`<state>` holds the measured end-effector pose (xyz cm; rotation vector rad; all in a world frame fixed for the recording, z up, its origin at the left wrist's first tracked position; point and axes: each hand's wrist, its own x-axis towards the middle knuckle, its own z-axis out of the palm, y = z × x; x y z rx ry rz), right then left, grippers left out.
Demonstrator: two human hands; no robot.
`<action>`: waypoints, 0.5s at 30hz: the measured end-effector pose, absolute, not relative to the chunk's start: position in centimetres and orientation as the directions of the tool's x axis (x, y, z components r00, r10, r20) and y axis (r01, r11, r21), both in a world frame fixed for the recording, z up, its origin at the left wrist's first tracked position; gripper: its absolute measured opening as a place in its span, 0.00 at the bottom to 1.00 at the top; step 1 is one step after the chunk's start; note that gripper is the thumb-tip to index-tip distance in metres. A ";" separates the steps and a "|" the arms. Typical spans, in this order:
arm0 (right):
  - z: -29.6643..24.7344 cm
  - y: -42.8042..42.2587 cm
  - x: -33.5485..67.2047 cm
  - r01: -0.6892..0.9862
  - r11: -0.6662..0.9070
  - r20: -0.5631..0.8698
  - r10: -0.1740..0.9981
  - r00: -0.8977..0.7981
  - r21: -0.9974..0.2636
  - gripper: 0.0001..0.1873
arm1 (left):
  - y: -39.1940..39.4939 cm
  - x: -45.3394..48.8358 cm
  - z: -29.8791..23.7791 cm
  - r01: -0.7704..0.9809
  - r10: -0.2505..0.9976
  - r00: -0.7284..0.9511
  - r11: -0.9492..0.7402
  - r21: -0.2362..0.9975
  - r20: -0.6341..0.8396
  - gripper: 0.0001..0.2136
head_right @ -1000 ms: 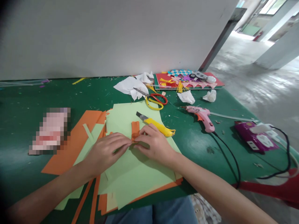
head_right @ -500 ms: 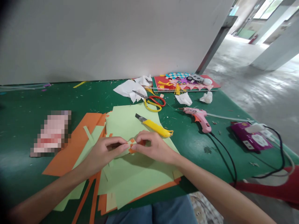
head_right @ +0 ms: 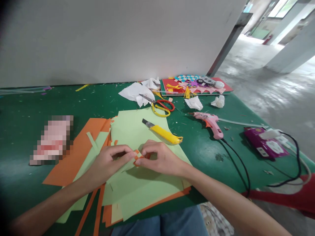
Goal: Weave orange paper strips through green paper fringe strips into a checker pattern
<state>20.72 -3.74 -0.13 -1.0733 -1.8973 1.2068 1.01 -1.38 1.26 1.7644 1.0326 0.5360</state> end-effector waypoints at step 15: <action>-0.2 -3.8 20.8 0.251 0.195 0.054 0.878 -0.475 -0.948 0.18 | -1.3 1.2 1.6 0.382 0.817 0.555 -0.081 0.920 -0.159 0.14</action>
